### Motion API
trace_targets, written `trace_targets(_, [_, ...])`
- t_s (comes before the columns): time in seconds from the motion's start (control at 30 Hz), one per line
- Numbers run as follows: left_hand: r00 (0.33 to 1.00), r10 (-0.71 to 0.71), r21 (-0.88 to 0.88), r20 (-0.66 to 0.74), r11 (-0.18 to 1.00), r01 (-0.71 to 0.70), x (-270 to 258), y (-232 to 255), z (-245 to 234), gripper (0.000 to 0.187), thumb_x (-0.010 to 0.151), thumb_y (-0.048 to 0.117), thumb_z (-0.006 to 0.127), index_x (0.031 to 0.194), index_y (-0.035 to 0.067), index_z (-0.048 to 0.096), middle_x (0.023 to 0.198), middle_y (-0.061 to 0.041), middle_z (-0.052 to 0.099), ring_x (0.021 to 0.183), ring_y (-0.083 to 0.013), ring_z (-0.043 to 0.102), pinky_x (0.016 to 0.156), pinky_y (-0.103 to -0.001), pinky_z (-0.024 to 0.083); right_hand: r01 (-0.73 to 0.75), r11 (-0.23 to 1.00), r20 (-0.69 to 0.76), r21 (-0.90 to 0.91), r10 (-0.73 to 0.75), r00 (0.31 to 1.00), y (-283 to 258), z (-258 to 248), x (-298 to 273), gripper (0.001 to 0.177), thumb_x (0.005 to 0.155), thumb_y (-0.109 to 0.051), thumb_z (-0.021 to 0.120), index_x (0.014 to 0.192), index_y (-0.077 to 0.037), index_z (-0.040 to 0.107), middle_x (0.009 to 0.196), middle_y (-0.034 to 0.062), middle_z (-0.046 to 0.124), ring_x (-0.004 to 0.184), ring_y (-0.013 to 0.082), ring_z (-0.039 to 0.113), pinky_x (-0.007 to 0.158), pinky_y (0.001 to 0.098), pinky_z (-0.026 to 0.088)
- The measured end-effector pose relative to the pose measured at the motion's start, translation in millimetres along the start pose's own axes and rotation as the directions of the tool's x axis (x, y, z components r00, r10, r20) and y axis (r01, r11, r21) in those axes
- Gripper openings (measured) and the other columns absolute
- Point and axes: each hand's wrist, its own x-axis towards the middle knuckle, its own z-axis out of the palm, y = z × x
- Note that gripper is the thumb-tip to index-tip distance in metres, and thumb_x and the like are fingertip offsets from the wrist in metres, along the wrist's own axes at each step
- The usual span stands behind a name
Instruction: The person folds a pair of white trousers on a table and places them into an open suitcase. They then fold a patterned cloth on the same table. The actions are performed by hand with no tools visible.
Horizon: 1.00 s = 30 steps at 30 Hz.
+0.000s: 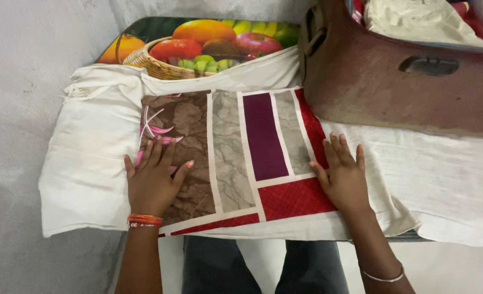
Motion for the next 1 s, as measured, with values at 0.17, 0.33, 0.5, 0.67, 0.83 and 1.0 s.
trace_targets(0.17, [0.999,-0.023,-0.004,0.031,1.000,0.024,2,2,-2,0.079,0.091,0.076,0.040,0.154,0.029,0.044,0.160,-0.005,0.041,0.150,-0.0231,0.031,0.120,-0.064,0.007,0.330,0.906,0.039,0.264,-0.352,0.935,-57,-22,-16,0.082,0.097,-0.059,0.045,0.157,-0.004,0.035,0.164,0.0150,0.032,0.153,0.0275,0.022,0.123,0.0498,0.014])
trace_targets(0.33, [0.999,-0.027,-0.006,0.029,1.000,0.027,2,4,-3,0.078,0.091,0.077,0.041,0.154,0.029,0.045,0.161,-0.006,0.040,0.151,-0.0230,0.030,0.119,-0.066,0.008,0.307,0.945,0.338,0.114,-0.328,0.882,-72,-26,-20,0.084,0.097,-0.063,0.047,0.154,-0.006,0.027,0.167,0.0106,0.027,0.155,0.0269,0.020,0.121,0.0500,0.015])
trace_targets(0.5, [1.000,0.001,-0.004,-0.006,1.000,-0.001,2,1,-1,0.079,0.092,0.076,0.041,0.154,0.027,0.045,0.161,-0.007,0.041,0.149,-0.0240,0.032,0.118,-0.067,0.008,-0.007,1.000,0.313,-0.007,0.009,0.950,-23,-31,-39,0.077,0.095,-0.058,0.045,0.157,-0.015,0.030,0.167,0.0027,0.029,0.153,0.0195,0.023,0.121,0.0473,0.019])
trace_targets(0.67, [1.000,-0.010,-0.002,-0.014,1.000,0.010,2,2,1,0.078,0.091,0.076,0.041,0.154,0.030,0.045,0.161,-0.006,0.042,0.150,-0.0236,0.034,0.120,-0.067,0.008,-0.106,0.989,0.279,-0.103,0.131,0.951,-12,-32,-40,0.076,0.097,-0.061,0.043,0.158,-0.019,0.029,0.170,0.0052,0.023,0.155,0.0214,0.021,0.120,0.0545,0.016])
trace_targets(0.83, [1.000,-0.018,0.009,0.002,1.000,0.018,2,4,-2,0.079,0.091,0.077,0.042,0.154,0.030,0.044,0.161,-0.006,0.040,0.149,-0.0248,0.033,0.118,-0.067,0.008,0.345,0.934,0.111,0.094,-0.354,0.929,-53,-25,-29,0.084,0.094,-0.064,0.042,0.157,-0.010,0.030,0.165,0.0092,0.024,0.152,0.0268,0.023,0.118,0.0556,0.015])
trace_targets(1.0, [0.999,-0.018,0.013,0.028,1.000,0.017,4,2,-4,0.081,0.090,0.077,0.042,0.154,0.028,0.043,0.161,-0.006,0.039,0.149,-0.0240,0.032,0.118,-0.066,0.008,0.140,0.985,0.240,0.099,-0.160,0.958,-47,-19,-32,0.078,0.096,-0.061,0.044,0.158,-0.016,0.030,0.164,0.0023,0.030,0.153,0.0197,0.023,0.121,0.0519,0.016])
